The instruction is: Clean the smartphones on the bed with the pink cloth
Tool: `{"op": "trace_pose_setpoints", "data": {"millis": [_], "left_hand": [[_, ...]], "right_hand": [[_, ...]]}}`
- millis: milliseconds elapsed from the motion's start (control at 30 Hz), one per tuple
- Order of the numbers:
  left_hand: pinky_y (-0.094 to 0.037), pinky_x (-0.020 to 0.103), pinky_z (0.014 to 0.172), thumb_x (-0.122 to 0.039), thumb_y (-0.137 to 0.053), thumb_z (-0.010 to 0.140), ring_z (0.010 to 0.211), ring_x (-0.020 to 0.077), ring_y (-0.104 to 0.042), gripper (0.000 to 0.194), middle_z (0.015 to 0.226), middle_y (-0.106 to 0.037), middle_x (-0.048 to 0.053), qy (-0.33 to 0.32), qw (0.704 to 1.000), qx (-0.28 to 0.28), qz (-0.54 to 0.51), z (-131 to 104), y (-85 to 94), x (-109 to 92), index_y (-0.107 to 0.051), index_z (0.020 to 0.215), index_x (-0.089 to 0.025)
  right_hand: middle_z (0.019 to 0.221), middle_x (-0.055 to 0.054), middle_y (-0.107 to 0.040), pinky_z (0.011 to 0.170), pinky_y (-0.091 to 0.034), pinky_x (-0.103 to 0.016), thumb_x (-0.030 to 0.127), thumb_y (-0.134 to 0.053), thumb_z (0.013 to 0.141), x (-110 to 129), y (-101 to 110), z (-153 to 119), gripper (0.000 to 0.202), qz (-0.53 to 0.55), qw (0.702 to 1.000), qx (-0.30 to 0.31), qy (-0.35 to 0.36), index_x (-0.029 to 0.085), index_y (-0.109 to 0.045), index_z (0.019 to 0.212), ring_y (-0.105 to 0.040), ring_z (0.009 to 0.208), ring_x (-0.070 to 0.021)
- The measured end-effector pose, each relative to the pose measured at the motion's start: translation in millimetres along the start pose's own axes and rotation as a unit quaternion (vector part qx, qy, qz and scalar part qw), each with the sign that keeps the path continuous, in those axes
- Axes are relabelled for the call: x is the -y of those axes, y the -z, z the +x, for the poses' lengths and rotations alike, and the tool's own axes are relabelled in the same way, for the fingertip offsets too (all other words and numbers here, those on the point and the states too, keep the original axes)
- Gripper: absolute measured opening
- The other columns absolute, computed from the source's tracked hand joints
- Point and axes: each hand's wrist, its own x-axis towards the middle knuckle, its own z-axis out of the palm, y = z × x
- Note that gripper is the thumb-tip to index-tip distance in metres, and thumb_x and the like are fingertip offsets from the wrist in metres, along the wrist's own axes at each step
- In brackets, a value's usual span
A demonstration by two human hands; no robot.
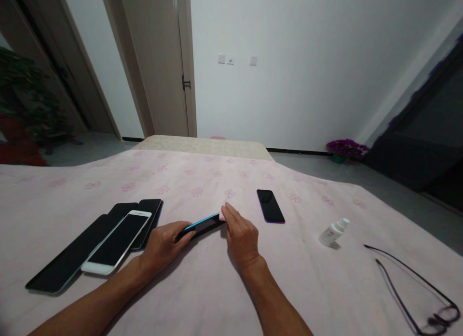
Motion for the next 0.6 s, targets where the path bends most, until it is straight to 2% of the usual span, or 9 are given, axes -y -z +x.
{"op": "trace_pose_setpoints", "data": {"millis": [200,333,467,600], "left_hand": [[-0.048,0.028,0.067,-0.032,-0.056,0.096,0.075,0.0202,-0.071,0.019,0.083,-0.074,0.003,-0.026,0.999,-0.005,0.018,-2,-1.5,-2,-0.070,0.097,-0.020],[-0.048,0.028,0.066,-0.033,-0.055,0.097,0.073,0.0207,-0.071,0.020,0.083,-0.074,0.004,-0.054,0.998,-0.005,0.031,-4,-2.8,-7,-0.070,0.099,-0.019],[-0.048,0.028,0.066,-0.031,-0.056,0.096,0.073,0.0196,-0.070,0.018,0.082,-0.073,0.003,-0.042,0.999,0.015,0.012,-5,-2.8,-13,-0.070,0.099,-0.020],[-0.051,0.028,0.068,-0.030,-0.057,0.095,0.075,0.0198,-0.071,0.017,0.083,-0.074,0.003,-0.017,1.000,0.022,-0.013,-5,-2.4,-16,-0.070,0.100,-0.021]], "right_hand": [[0.135,-0.008,-0.063,0.098,-0.055,-0.034,0.005,-0.047,0.092,8,-2,-1,0.046,0.045,0.998,0.025,0.031,0.021,-0.060,0.134,-0.065,0.117,-0.0208],[0.132,-0.007,-0.065,0.102,-0.053,-0.034,0.008,-0.047,0.093,-4,-6,-2,0.044,0.066,0.997,-0.013,-0.036,0.022,-0.062,0.132,-0.064,0.119,-0.0201],[0.126,-0.008,-0.069,0.103,-0.053,-0.035,0.010,-0.047,0.093,-12,-12,-6,0.041,0.084,0.991,-0.045,-0.092,0.020,-0.064,0.129,-0.065,0.116,-0.0199],[0.134,-0.009,-0.063,0.107,-0.049,-0.035,0.008,-0.045,0.093,-6,-12,-7,0.045,0.114,0.992,-0.023,-0.054,0.019,-0.061,0.133,-0.060,0.124,-0.0195]]}}
